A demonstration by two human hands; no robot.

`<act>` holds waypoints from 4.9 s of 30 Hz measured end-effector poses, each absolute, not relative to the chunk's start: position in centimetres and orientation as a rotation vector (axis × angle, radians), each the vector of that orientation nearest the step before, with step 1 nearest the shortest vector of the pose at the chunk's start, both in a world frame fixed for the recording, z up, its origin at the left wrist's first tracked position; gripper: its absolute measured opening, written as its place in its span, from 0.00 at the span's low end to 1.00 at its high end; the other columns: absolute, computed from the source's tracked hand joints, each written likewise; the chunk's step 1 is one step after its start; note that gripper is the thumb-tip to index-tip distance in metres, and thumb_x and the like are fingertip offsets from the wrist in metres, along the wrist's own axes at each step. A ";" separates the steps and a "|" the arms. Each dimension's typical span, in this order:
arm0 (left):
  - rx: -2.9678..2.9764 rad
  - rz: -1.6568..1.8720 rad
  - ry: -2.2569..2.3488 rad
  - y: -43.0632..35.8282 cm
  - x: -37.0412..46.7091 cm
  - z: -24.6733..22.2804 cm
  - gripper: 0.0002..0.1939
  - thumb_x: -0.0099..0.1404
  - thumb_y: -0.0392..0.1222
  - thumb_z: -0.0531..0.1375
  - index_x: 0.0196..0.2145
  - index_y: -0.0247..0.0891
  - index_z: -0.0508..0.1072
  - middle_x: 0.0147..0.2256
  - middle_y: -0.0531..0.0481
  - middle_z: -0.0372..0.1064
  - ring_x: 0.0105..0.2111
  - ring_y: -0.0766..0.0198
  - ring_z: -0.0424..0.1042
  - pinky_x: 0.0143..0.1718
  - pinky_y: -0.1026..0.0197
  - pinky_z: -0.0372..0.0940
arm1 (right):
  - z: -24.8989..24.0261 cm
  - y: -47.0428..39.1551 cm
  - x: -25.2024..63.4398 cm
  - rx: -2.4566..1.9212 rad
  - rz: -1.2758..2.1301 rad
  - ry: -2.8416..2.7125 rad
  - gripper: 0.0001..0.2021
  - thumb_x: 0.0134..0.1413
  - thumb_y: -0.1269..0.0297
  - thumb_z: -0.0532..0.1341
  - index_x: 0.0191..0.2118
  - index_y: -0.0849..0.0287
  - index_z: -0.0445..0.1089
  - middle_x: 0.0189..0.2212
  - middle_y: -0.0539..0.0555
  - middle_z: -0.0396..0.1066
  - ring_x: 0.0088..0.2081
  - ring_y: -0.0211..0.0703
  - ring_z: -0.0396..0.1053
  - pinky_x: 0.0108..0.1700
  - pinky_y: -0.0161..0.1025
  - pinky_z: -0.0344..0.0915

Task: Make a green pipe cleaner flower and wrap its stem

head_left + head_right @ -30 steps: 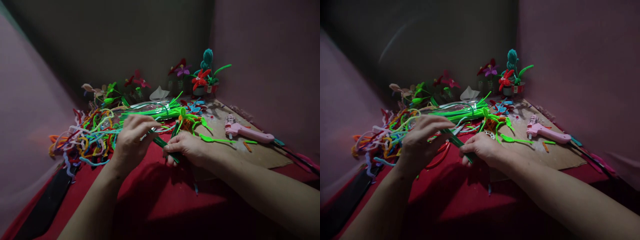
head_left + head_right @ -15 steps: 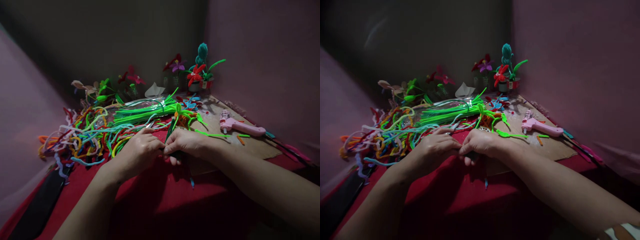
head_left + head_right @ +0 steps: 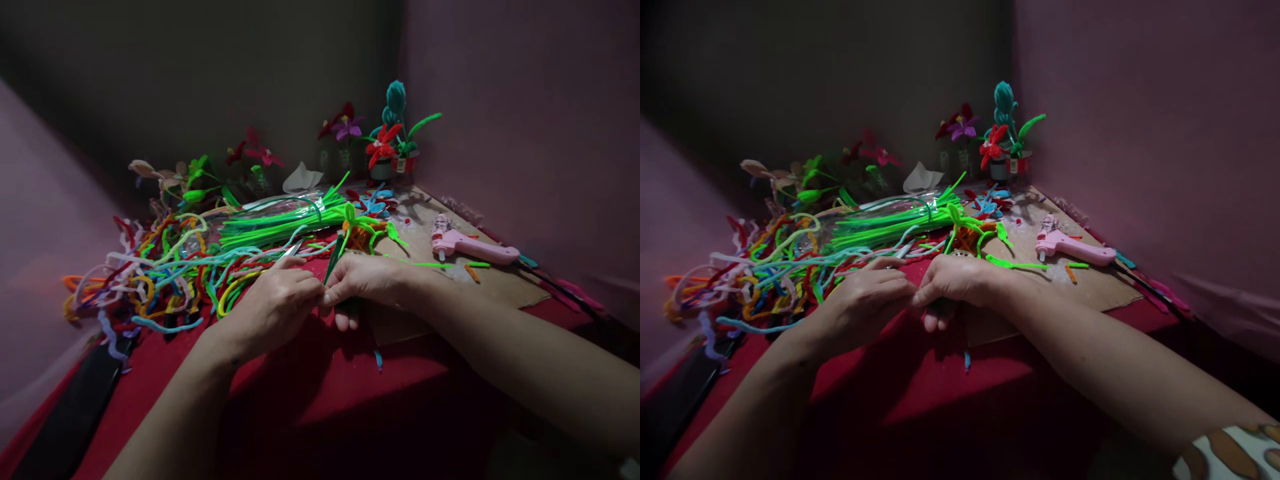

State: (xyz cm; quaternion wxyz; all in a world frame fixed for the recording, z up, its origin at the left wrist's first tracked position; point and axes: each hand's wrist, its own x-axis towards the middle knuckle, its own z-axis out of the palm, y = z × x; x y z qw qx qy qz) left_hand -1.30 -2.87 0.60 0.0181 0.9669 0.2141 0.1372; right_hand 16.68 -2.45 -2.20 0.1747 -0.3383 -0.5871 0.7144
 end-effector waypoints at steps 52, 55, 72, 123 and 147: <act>2.965 0.588 0.958 -2.7 -1.0 -0.1 0.11 0.62 0.38 0.53 0.25 0.38 0.73 0.23 0.51 0.72 0.29 0.64 0.69 0.37 0.59 0.62 | -1.6 -2.3 16.3 -1.184 1.680 -1.636 0.08 0.43 0.76 0.59 0.17 0.65 0.66 0.12 0.49 0.67 0.13 0.31 0.62 0.18 0.29 0.59; 2.899 0.571 1.037 -3.1 -0.9 0.4 0.12 0.61 0.36 0.53 0.22 0.37 0.72 0.21 0.51 0.69 0.28 0.65 0.67 0.33 0.63 0.61 | -1.5 -2.0 16.6 -1.145 1.712 -1.677 0.08 0.46 0.70 0.60 0.19 0.65 0.67 0.14 0.51 0.68 0.15 0.33 0.63 0.21 0.32 0.61; 2.228 0.680 1.289 -3.1 -0.7 1.3 0.09 0.56 0.38 0.55 0.21 0.35 0.72 0.18 0.55 0.66 0.21 0.69 0.63 0.25 0.67 0.58 | -3.1 -5.6 16.3 -1.030 -0.375 -2.006 0.09 0.55 0.72 0.54 0.30 0.63 0.71 0.26 0.56 0.69 0.31 0.43 0.62 0.33 0.41 0.57; 3.027 1.074 0.624 -5.1 0.0 0.8 0.08 0.60 0.30 0.51 0.28 0.37 0.68 0.22 0.51 0.69 0.25 0.67 0.65 0.46 0.52 0.58 | -2.4 -4.3 17.7 -0.692 2.153 -1.050 0.04 0.34 0.76 0.57 0.16 0.63 0.64 0.12 0.46 0.58 0.16 0.32 0.52 0.23 0.34 0.52; 3.249 0.860 0.782 -3.4 -0.2 -0.9 0.10 0.59 0.28 0.50 0.25 0.37 0.68 0.21 0.53 0.66 0.25 0.68 0.63 0.48 0.52 0.56 | -0.7 -6.8 17.4 -1.282 0.787 -1.902 0.11 0.50 0.69 0.56 0.19 0.62 0.67 0.17 0.49 0.63 0.23 0.35 0.59 0.26 0.32 0.54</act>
